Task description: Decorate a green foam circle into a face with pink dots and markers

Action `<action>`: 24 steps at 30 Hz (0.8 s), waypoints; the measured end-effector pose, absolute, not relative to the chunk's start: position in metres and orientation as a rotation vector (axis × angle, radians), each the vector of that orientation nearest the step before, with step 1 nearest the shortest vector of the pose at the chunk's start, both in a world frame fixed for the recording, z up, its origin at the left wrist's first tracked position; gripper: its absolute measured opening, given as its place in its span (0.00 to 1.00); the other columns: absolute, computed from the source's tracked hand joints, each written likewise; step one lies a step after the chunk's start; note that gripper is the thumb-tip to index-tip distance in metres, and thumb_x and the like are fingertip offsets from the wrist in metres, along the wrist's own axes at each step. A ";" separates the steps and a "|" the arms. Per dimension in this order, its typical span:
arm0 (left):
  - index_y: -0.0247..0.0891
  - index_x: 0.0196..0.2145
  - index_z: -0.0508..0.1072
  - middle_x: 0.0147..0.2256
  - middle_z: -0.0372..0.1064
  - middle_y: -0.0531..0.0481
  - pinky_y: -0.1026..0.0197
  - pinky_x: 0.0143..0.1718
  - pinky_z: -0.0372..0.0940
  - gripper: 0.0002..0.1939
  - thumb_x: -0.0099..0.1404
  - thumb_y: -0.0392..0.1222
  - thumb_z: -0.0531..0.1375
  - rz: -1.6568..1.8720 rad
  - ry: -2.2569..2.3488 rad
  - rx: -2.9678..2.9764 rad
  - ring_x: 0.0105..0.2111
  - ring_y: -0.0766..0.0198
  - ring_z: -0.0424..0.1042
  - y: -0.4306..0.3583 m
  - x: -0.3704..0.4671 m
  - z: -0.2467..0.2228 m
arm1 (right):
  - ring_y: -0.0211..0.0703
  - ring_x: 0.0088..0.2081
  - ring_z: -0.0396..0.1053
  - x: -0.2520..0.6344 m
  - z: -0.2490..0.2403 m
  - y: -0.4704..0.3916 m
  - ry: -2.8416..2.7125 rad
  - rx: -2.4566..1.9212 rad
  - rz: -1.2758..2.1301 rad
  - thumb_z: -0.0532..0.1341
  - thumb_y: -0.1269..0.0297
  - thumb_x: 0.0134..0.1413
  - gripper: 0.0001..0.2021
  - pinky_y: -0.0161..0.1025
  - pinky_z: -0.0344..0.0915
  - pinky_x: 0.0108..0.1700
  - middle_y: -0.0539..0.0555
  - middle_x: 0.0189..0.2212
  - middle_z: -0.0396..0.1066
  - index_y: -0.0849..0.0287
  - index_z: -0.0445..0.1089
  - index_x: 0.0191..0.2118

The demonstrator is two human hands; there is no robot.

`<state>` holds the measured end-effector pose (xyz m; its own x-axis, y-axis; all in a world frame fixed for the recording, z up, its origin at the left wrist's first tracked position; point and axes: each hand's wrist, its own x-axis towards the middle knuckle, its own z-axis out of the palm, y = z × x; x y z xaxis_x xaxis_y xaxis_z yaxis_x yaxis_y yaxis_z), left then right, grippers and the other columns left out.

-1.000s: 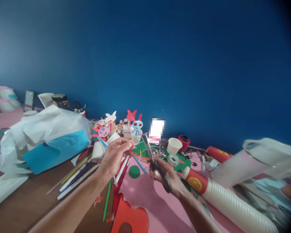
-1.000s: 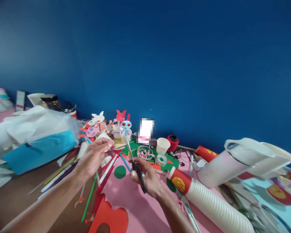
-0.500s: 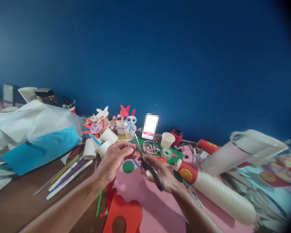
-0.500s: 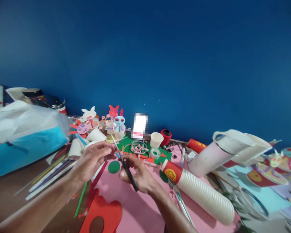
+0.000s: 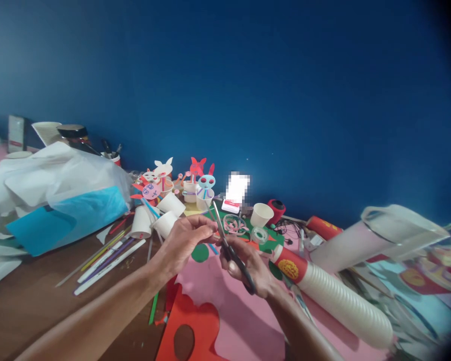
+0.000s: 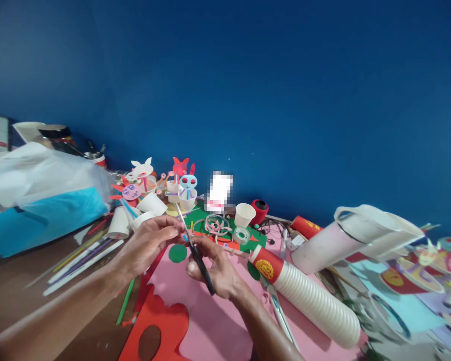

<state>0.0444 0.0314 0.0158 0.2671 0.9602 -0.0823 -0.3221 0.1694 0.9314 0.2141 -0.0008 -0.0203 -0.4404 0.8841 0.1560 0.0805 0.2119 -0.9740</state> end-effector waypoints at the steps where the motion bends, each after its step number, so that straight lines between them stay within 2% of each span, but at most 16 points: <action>1: 0.33 0.24 0.72 0.22 0.71 0.52 0.65 0.29 0.64 0.03 0.49 0.36 0.62 1.082 0.841 0.980 0.23 0.67 0.71 0.031 0.044 0.016 | 0.37 0.28 0.58 0.214 -0.020 -0.001 -1.715 -0.919 1.301 0.60 0.47 0.45 0.26 0.36 0.57 0.30 0.50 0.26 0.60 0.60 0.61 0.46; 15: 0.32 0.26 0.72 0.23 0.70 0.51 0.63 0.29 0.63 0.06 0.49 0.38 0.61 1.074 0.930 1.073 0.24 0.65 0.71 0.031 0.044 0.013 | 0.35 0.26 0.56 0.213 -0.021 -0.001 -1.653 -0.946 1.331 0.61 0.50 0.45 0.22 0.34 0.56 0.29 0.49 0.25 0.59 0.60 0.63 0.43; 24: 0.32 0.25 0.71 0.22 0.70 0.52 0.66 0.28 0.63 0.02 0.50 0.34 0.60 1.083 0.906 1.027 0.23 0.68 0.70 0.031 0.044 0.015 | 0.35 0.25 0.56 0.214 -0.024 0.001 -1.673 -0.932 1.302 0.61 0.50 0.45 0.22 0.35 0.56 0.29 0.49 0.23 0.60 0.60 0.63 0.43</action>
<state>0.0439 0.0306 0.0150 0.2318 0.9693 -0.0825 -0.2525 0.1418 0.9571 0.2136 0.0008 -0.0245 -0.4060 0.9013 0.1512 0.0743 0.1974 -0.9775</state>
